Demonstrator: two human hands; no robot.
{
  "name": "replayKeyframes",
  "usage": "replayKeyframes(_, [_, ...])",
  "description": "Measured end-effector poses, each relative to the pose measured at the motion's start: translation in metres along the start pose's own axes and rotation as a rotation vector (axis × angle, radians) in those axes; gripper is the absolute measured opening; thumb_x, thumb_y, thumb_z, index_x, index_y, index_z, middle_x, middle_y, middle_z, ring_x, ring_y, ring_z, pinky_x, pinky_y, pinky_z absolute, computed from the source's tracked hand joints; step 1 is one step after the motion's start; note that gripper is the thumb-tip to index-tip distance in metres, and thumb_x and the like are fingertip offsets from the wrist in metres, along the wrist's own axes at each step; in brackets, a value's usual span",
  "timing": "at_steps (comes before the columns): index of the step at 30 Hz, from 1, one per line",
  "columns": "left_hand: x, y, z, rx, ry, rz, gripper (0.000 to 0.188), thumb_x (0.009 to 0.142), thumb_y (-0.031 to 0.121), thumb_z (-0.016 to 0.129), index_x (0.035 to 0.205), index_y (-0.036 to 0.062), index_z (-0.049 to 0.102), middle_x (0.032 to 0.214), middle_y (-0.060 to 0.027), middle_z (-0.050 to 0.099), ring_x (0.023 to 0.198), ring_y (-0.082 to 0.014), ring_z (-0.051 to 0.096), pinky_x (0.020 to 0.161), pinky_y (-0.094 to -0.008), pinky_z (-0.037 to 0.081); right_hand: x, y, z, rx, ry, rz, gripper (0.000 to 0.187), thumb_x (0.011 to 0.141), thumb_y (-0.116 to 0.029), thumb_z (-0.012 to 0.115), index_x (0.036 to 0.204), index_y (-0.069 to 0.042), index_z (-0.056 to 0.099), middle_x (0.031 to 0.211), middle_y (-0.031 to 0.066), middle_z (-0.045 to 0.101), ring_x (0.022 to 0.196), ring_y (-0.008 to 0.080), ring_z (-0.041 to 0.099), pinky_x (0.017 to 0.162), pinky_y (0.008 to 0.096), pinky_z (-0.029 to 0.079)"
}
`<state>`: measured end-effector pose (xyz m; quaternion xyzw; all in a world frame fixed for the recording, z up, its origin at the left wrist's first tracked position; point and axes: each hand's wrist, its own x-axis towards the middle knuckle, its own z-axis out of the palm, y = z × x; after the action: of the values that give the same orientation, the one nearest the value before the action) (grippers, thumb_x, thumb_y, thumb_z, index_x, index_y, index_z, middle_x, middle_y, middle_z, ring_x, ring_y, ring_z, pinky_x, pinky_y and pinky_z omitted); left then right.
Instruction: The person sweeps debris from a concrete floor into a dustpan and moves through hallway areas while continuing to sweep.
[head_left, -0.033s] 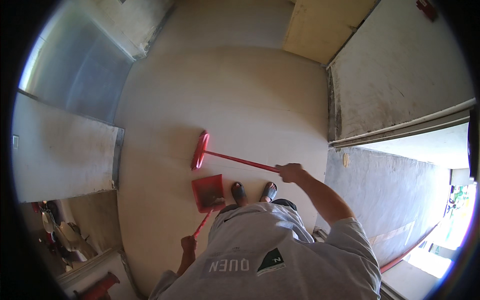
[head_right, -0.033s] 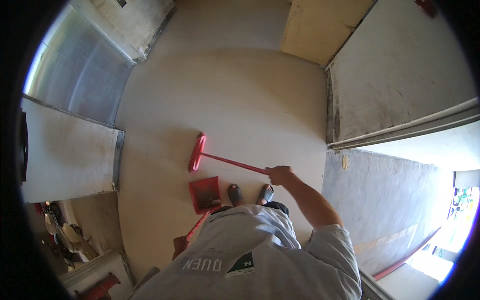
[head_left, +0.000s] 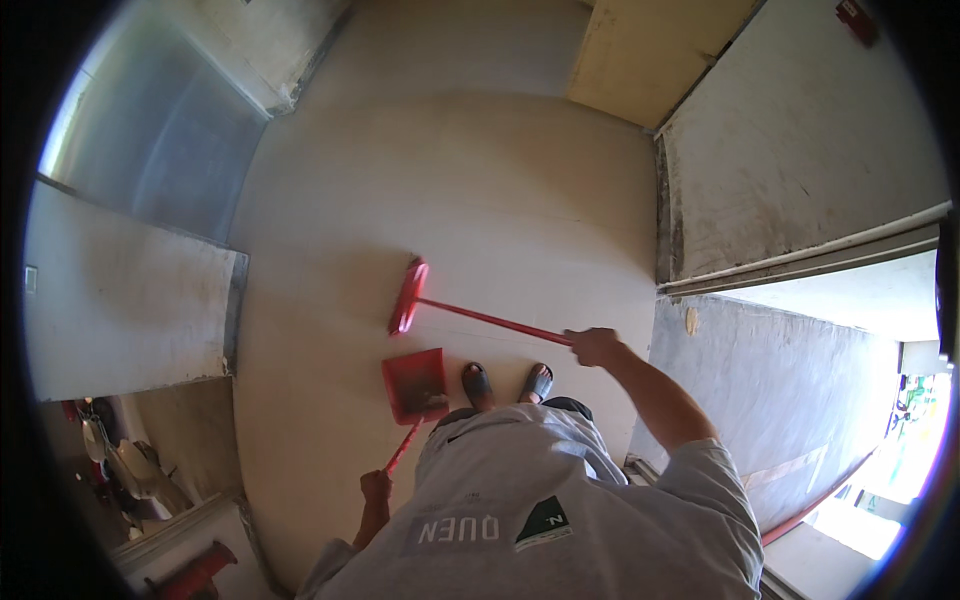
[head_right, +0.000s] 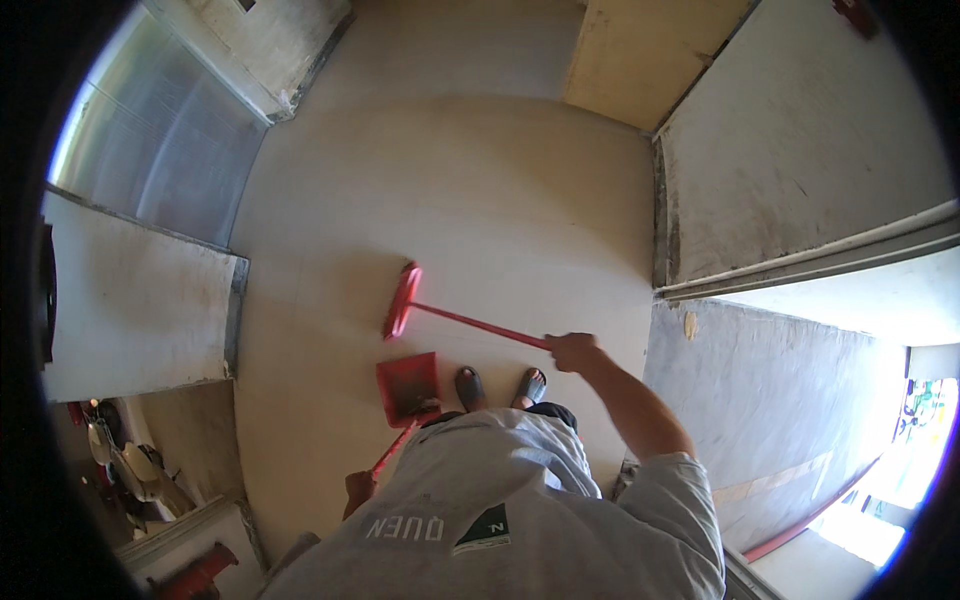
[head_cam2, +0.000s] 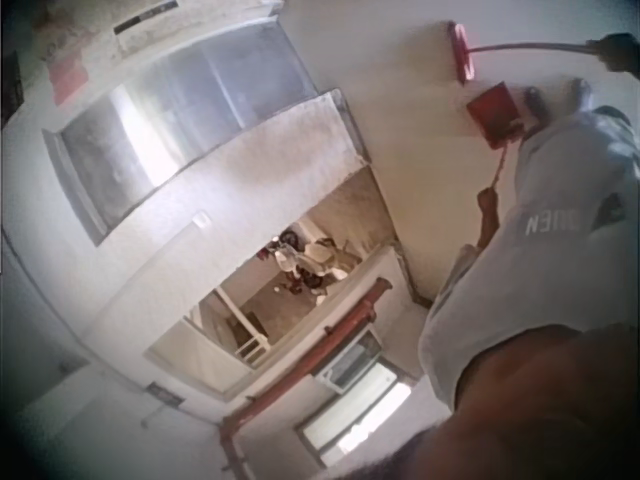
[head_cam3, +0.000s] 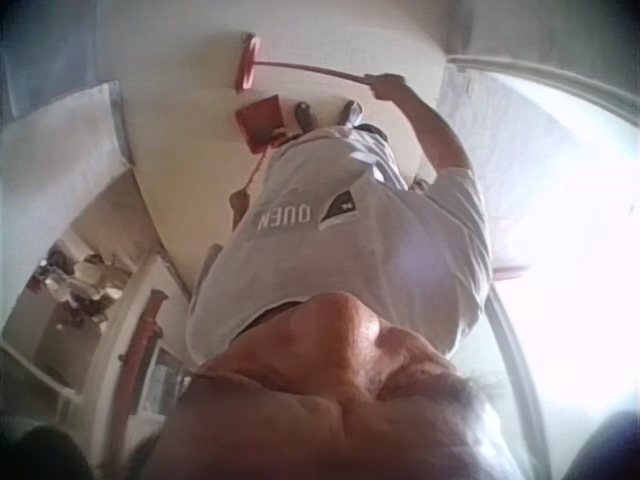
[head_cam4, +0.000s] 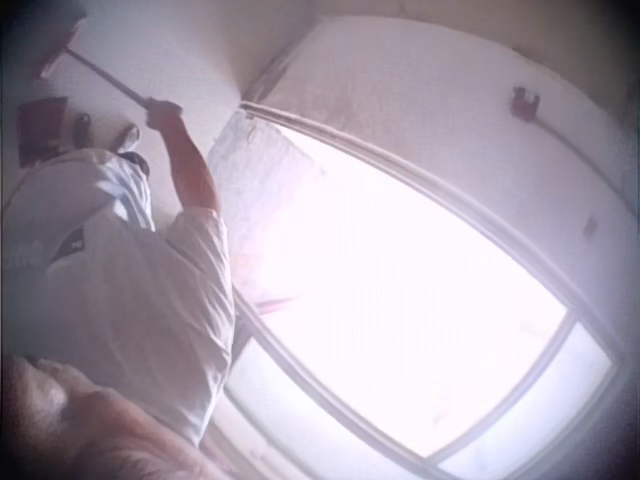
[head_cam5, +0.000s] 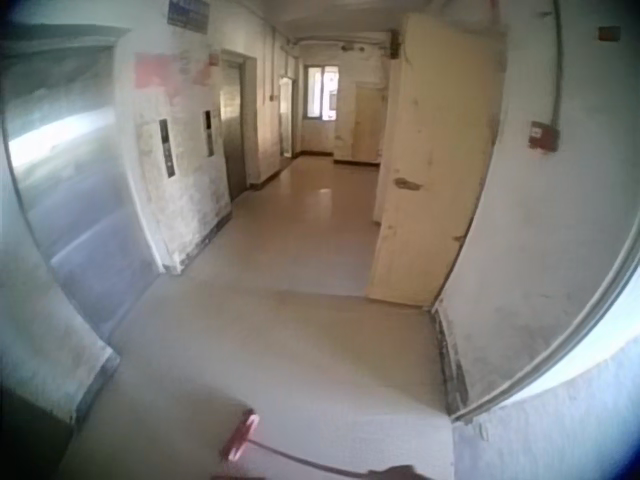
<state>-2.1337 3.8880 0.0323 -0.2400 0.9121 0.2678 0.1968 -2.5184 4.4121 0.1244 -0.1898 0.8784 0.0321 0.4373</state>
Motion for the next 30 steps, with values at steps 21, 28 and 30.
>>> replayKeyframes(21, [0.07, 0.04, -0.015, -0.109, -0.011, -0.269, 0.037, 0.081, 0.022, 0.057, 0.057, -0.0057, 0.05, 0.051, -0.0219, 0.048, 0.047, -0.0312, 0.048, 0.05, -0.0455, 0.04, -0.239, 0.192, 0.071, 1.028, 0.285, 0.825, 0.044, 0.09, -0.026, 0.054, 0.133, -0.018, 0.052, 0.056, 0.0014, 0.052, 0.041, 0.0111, 0.047, 0.036, 0.0296, 0.038])
replayKeyframes(28, [0.099, 0.075, -0.021, -0.181, 0.038, -0.238, 0.036, 0.082, 0.018, 0.056, 0.055, -0.0034, 0.048, 0.048, -0.015, 0.047, 0.042, -0.0207, 0.043, 0.045, -0.0407, 0.036, -0.126, 0.116, 0.145, 1.254, 0.289, 0.665, 0.015, 0.09, -0.01, 0.044, 0.104, -0.006, 0.047, 0.057, 0.0118, 0.052, 0.041, 0.0236, 0.052, 0.034, 0.0402, 0.041])
replayKeyframes(30, [0.101, 0.091, -0.027, -0.176, 0.0, -0.227, 0.035, 0.081, 0.018, 0.056, 0.055, -0.0031, 0.048, 0.048, -0.0145, 0.047, 0.042, -0.0195, 0.044, 0.044, -0.0401, 0.036, -0.121, 0.086, 0.171, 1.201, 0.318, 0.61, 0.011, 0.091, -0.011, 0.045, 0.101, -0.006, 0.044, 0.057, 0.0116, 0.052, 0.04, 0.0235, 0.051, 0.032, 0.0404, 0.041])
